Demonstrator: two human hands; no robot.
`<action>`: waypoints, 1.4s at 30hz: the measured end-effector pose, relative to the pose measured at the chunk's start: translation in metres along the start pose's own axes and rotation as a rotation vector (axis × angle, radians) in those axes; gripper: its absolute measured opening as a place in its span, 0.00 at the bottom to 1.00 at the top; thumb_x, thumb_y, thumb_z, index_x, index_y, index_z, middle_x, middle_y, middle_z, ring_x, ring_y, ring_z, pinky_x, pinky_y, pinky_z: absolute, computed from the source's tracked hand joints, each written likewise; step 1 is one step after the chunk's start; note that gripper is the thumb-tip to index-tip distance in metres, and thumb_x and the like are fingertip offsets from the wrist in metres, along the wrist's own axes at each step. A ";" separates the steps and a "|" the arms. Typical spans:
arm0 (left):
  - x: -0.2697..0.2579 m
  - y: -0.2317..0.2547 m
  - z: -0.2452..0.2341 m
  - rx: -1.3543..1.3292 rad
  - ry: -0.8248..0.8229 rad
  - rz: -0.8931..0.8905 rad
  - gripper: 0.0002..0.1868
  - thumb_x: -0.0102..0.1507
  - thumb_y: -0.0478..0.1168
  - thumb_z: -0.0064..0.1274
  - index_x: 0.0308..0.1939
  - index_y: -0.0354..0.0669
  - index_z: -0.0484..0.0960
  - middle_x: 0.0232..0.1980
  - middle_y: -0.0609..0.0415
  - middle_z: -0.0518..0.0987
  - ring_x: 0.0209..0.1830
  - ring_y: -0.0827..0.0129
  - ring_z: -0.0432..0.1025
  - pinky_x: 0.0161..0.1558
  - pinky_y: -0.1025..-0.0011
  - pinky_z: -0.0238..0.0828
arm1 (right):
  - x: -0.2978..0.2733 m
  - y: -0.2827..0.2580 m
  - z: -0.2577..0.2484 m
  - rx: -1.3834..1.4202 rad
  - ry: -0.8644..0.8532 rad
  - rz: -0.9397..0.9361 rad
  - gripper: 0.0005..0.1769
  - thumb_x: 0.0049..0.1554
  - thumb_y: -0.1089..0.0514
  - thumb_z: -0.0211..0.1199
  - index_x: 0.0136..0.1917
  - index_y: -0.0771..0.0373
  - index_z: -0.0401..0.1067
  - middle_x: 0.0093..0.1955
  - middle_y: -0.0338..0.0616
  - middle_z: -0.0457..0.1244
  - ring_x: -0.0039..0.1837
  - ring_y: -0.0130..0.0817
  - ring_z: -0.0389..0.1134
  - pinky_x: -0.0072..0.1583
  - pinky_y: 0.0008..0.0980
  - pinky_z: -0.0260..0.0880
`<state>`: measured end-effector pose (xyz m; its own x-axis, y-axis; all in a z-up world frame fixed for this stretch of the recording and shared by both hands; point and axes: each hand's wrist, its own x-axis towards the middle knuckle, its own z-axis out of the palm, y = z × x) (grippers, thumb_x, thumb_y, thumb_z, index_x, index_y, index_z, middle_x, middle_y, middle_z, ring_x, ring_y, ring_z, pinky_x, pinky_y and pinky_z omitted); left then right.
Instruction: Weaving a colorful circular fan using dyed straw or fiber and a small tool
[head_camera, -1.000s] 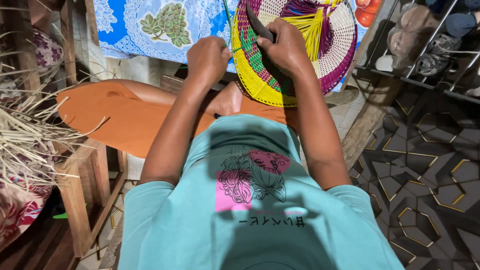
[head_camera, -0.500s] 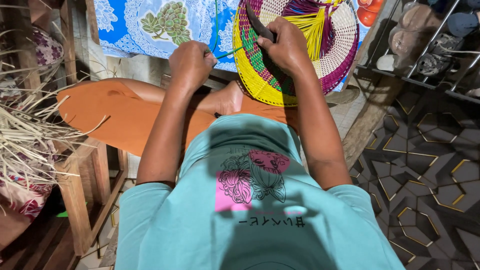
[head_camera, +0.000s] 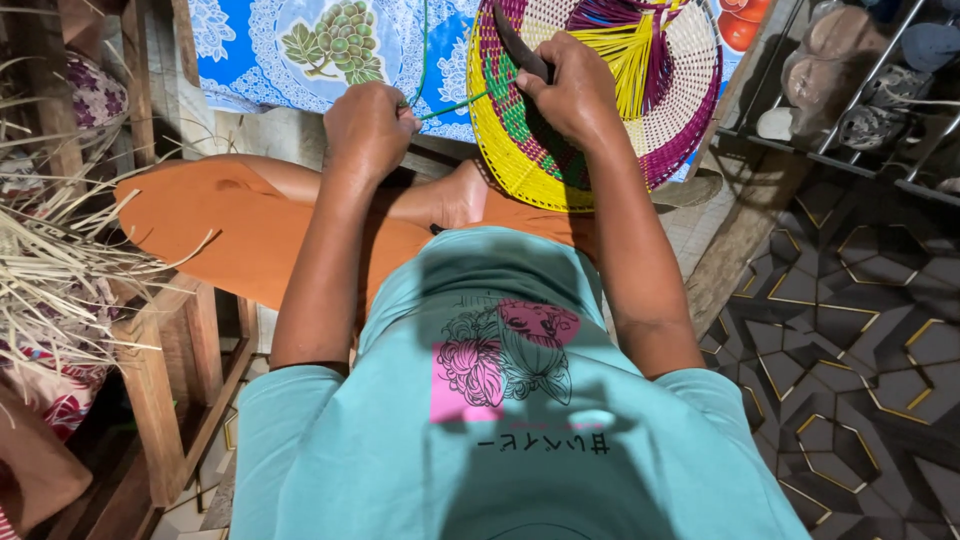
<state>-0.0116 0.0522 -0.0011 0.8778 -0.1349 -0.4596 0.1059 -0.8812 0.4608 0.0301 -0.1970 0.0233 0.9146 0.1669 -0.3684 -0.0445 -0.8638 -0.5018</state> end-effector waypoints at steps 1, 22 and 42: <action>0.000 0.000 0.000 0.000 -0.001 0.001 0.21 0.54 0.40 0.55 0.12 0.44 0.61 0.18 0.56 0.67 0.18 0.62 0.60 0.19 0.62 0.49 | 0.000 0.000 0.000 0.000 0.000 0.001 0.12 0.49 0.49 0.64 0.35 0.55 0.65 0.36 0.39 0.59 0.40 0.44 0.61 0.37 0.42 0.52; 0.000 0.002 -0.006 0.120 -0.014 -0.010 0.14 0.51 0.35 0.44 0.11 0.45 0.60 0.14 0.54 0.61 0.15 0.58 0.58 0.16 0.63 0.49 | 0.000 0.001 -0.001 0.015 0.000 0.014 0.12 0.48 0.50 0.63 0.35 0.56 0.64 0.34 0.39 0.59 0.39 0.45 0.61 0.37 0.43 0.50; 0.014 0.055 -0.003 -0.038 0.155 0.146 0.19 0.49 0.50 0.62 0.19 0.48 0.68 0.25 0.54 0.69 0.20 0.57 0.64 0.19 0.60 0.54 | -0.059 -0.061 -0.023 -0.479 -0.210 -0.018 0.33 0.44 0.62 0.46 0.64 0.47 0.60 0.32 0.59 0.64 0.36 0.62 0.64 0.35 0.51 0.59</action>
<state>0.0080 0.0034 0.0199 0.9461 -0.1859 -0.2651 -0.0128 -0.8395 0.5431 -0.0122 -0.1646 0.0936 0.8111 0.2328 -0.5367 0.2042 -0.9724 -0.1131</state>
